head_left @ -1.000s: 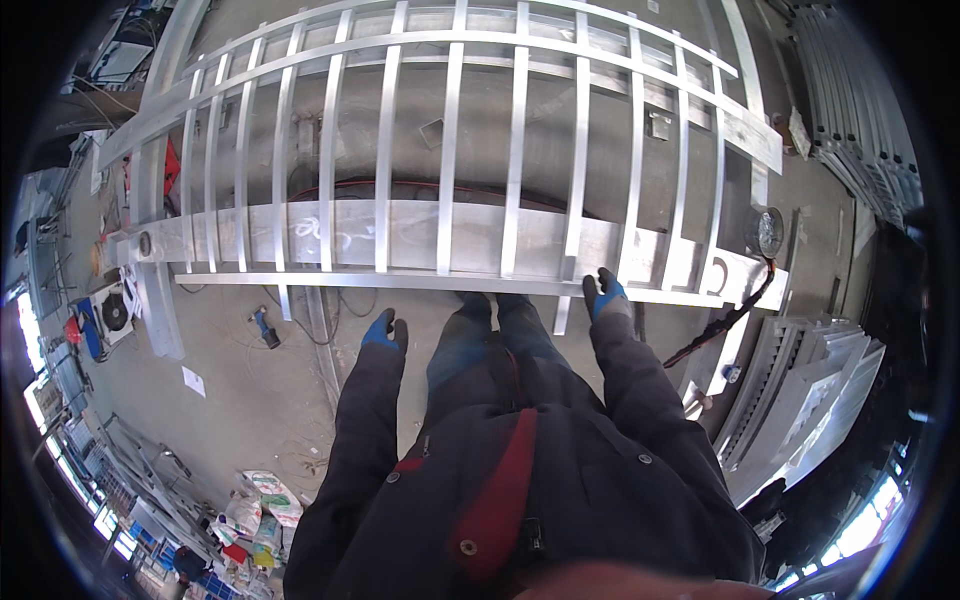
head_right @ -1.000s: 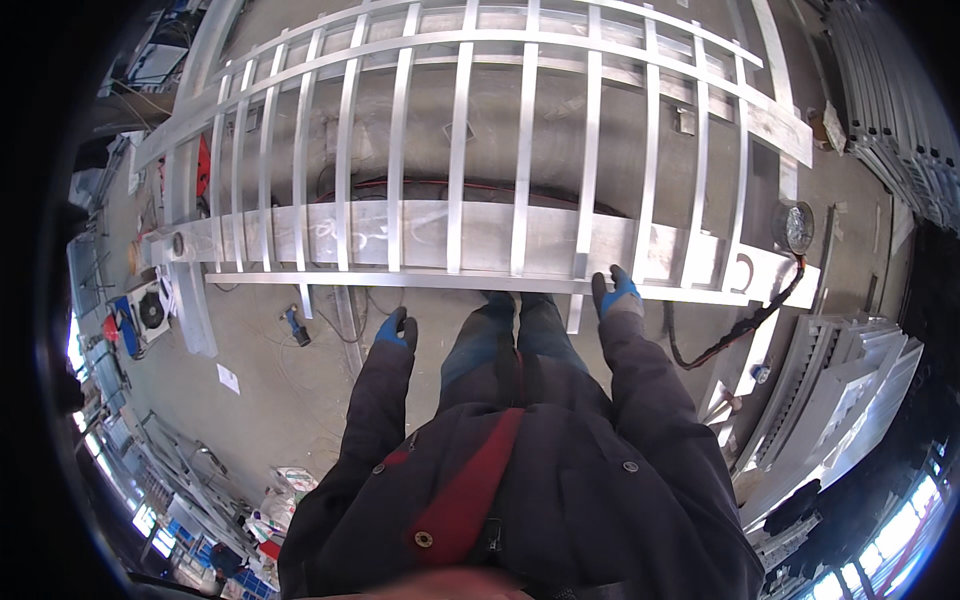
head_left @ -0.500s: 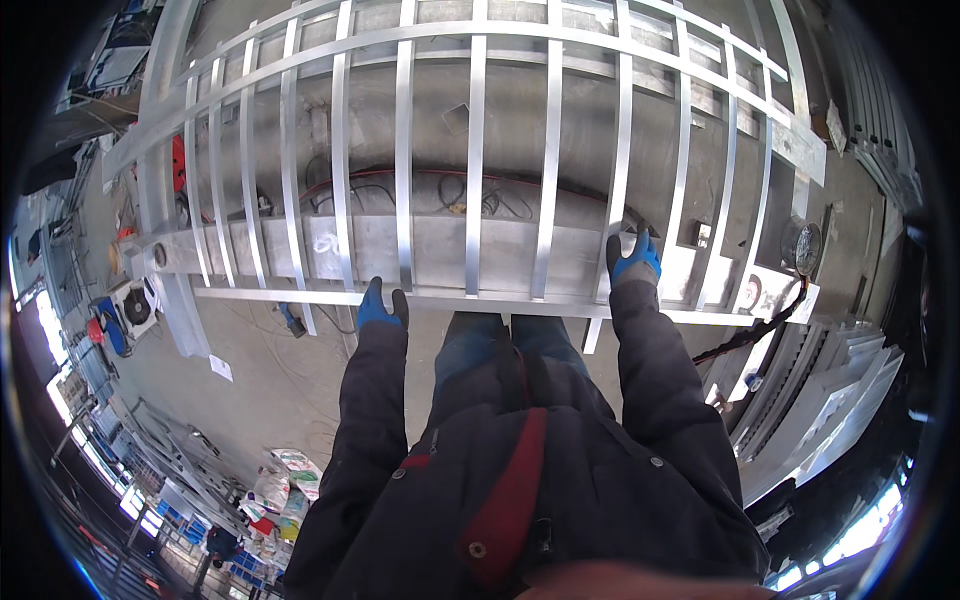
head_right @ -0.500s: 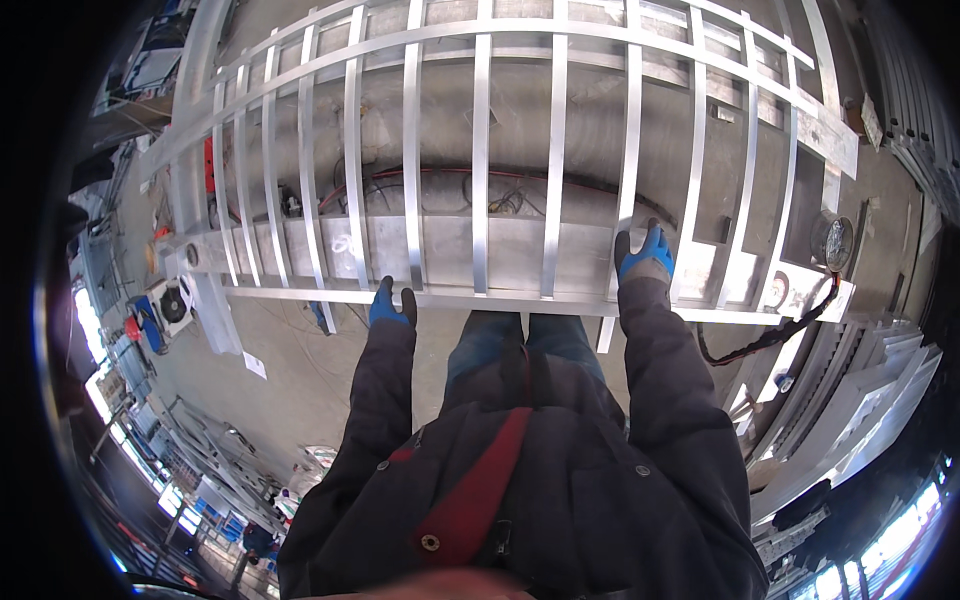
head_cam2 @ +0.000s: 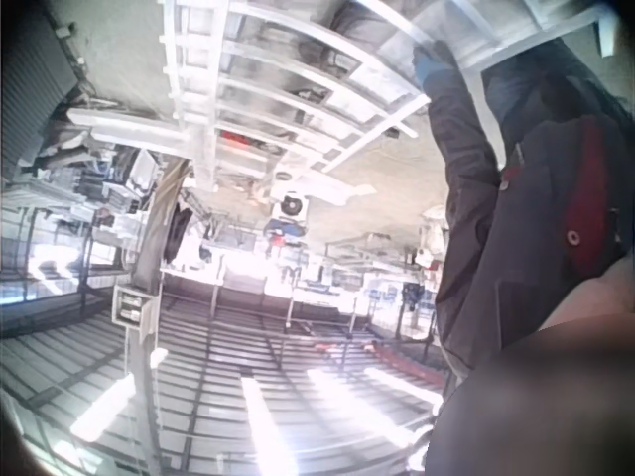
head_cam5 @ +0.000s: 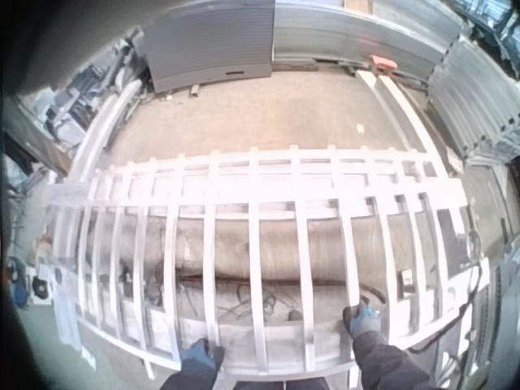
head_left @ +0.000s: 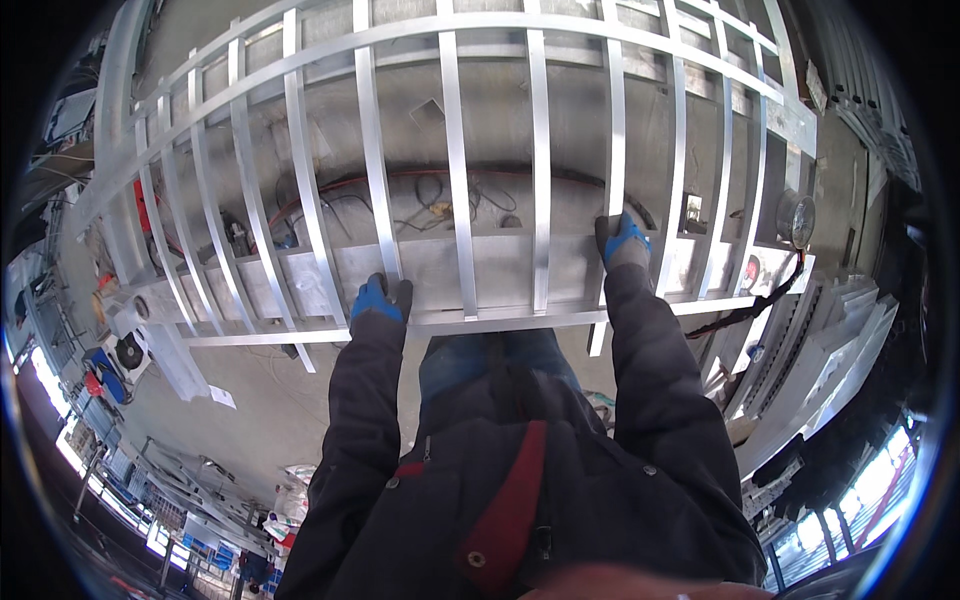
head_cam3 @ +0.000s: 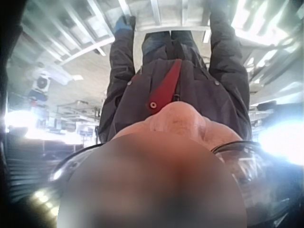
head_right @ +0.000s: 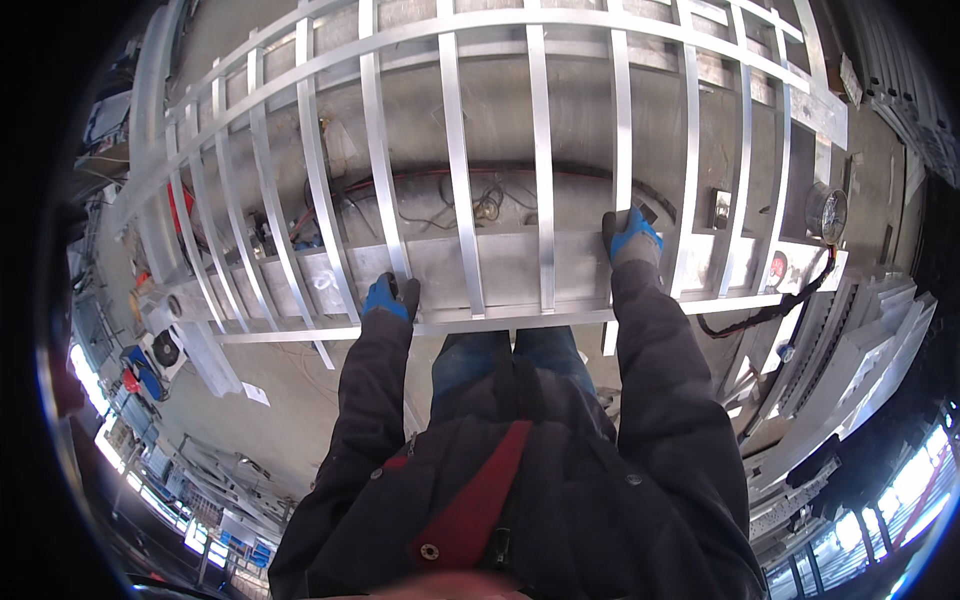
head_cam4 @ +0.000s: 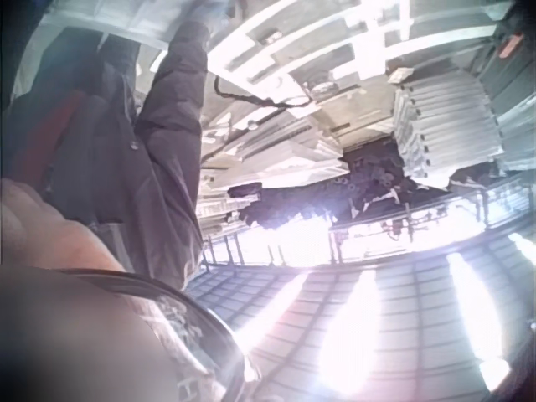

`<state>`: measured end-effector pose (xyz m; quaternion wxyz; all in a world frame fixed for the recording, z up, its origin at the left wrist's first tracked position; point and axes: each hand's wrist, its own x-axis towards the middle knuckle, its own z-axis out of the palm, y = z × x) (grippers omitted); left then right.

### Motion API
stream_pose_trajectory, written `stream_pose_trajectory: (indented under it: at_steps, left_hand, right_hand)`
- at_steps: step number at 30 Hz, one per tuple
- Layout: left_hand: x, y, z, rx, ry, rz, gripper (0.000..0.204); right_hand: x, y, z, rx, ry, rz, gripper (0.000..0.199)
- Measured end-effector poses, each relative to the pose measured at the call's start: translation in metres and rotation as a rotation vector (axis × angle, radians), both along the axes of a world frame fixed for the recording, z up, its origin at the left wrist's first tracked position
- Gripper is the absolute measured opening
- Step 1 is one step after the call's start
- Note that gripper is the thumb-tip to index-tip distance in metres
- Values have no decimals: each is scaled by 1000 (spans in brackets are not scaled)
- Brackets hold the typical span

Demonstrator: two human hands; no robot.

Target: The person positions a white metal frame on a workbench and uses a welding torch to join the frame components. The person repositions the frame and continues welding along the joints.

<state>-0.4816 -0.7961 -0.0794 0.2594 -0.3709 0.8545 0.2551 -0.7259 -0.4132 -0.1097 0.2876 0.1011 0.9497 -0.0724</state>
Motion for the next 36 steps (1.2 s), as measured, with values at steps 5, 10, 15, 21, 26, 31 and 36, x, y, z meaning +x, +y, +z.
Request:
stream_pose_trajectory:
  at_steps: [5,10,15,21,26,31,36]
  left_hand:
    - [-7,7,-2,-86,-51,-29,65]
    - [-6,8,-9,-78,-45,17,63]
    - [-5,8,-9,-109,4,6,60]
    - [9,-6,-9,14,124,-32,55]
    - [40,-23,-10,126,237,-135,55]
    - [66,-22,4,64,280,-369,62]
    - [67,-32,46,146,147,-455,76]
  right_hand:
    - [-4,-2,2,29,-21,20,65]
    - [1,-11,2,51,36,15,62]
    - [2,-13,-6,126,43,13,64]
    - [4,-11,-8,76,78,-1,68]
    - [3,-4,-15,128,63,12,67]
    - [5,4,-17,-15,49,-52,64]
    - [14,11,-2,-132,194,-109,60]
